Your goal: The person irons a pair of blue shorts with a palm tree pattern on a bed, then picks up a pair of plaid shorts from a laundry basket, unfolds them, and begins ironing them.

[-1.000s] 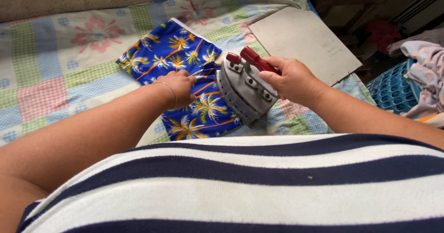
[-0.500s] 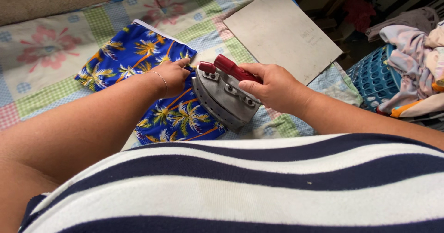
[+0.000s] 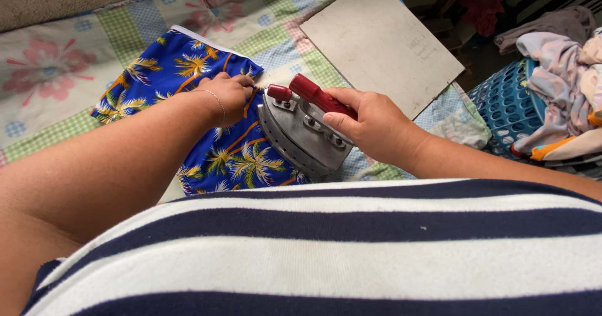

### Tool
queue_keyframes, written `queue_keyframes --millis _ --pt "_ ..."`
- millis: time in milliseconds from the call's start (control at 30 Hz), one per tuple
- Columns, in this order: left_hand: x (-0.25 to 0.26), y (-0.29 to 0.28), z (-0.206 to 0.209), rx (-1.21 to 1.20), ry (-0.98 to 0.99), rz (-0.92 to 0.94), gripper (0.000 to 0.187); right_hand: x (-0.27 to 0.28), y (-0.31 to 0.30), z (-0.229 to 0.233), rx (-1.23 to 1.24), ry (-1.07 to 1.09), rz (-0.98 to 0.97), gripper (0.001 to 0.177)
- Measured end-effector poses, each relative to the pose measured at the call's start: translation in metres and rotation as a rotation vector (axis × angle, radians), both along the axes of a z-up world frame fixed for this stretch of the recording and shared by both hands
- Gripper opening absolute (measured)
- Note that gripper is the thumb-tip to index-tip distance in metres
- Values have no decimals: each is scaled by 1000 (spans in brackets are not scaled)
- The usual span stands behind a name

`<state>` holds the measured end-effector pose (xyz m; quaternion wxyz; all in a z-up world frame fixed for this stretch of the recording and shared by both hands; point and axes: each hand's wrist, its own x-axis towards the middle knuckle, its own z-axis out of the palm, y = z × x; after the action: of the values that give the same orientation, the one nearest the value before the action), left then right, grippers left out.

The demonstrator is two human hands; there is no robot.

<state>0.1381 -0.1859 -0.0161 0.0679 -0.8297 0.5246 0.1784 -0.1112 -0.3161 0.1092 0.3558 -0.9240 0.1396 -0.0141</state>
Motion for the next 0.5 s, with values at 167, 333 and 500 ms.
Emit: queue_keyframes --millis 167,333,500 --pt "1 16 -14 -100 19 62 72 11 -3 -9 -5 23 -65 41" --pt "-6 64 -10 -104 -21 185 86 30 1 -6 24 76 -96 39" --pt "-16 113 -7 -2 -21 340 101 47 7 -3 129 86 -108 39"
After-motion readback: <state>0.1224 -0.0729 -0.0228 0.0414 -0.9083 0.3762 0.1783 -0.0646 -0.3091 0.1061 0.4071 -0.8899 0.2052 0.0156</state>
